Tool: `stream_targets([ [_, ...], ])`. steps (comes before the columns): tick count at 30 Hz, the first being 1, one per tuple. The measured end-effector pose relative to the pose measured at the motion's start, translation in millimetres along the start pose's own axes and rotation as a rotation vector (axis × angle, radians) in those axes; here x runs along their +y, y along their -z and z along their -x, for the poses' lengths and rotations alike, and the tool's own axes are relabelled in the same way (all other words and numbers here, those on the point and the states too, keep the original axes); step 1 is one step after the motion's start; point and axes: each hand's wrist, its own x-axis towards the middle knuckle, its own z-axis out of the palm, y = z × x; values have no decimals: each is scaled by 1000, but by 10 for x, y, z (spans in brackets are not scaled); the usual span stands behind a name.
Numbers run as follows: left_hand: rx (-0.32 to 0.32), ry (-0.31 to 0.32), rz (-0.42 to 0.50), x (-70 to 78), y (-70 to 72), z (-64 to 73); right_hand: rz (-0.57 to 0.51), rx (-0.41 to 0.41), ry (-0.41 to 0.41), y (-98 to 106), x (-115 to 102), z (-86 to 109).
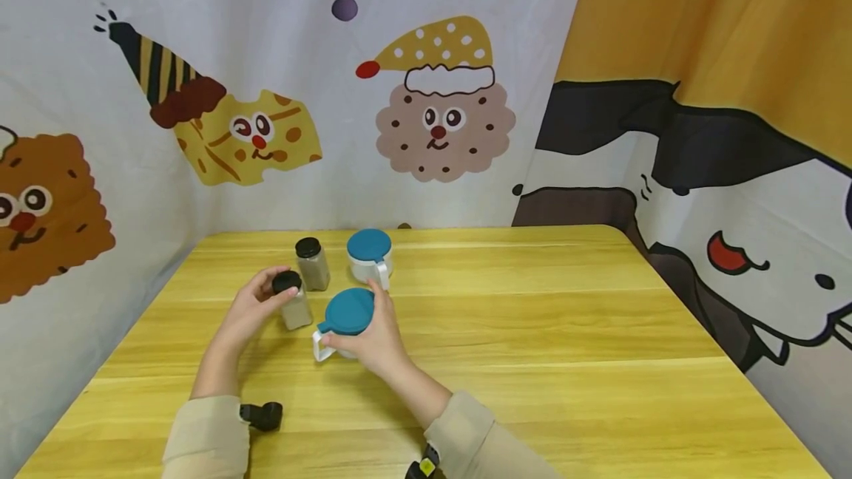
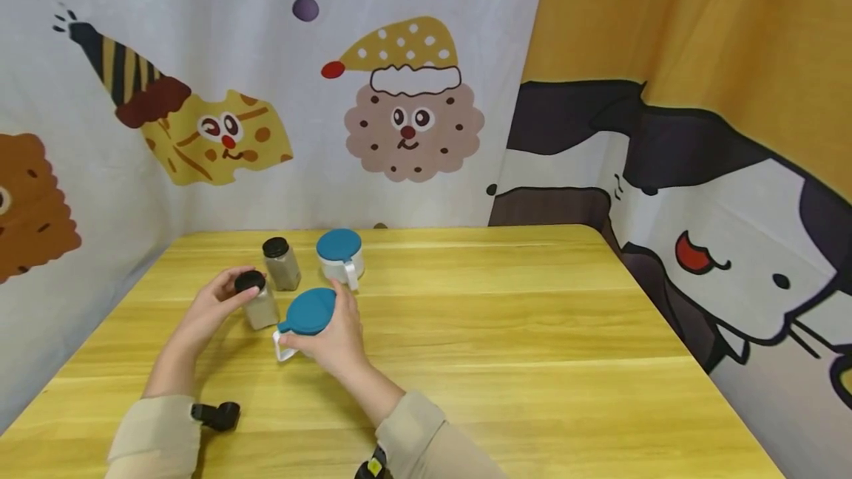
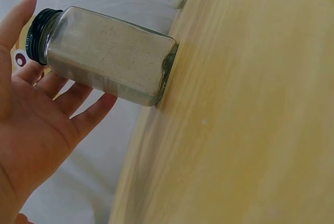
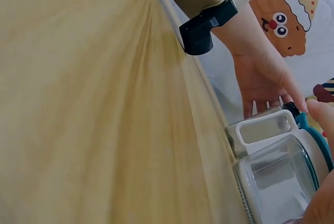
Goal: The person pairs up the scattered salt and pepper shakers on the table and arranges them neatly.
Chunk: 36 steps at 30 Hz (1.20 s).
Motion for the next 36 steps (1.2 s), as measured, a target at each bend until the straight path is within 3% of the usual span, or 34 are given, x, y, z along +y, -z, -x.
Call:
stream_targets([
  [16, 0, 6, -4, 3, -1, 5, -120, 72, -1, -38, 62, -16],
  [28, 1, 18, -8, -24, -2, -3, -158, 62, -11, -59, 121, -20],
  [36, 4, -7, 4, -25, -6, 9, -148, 53, -36, -56, 127, -24],
])
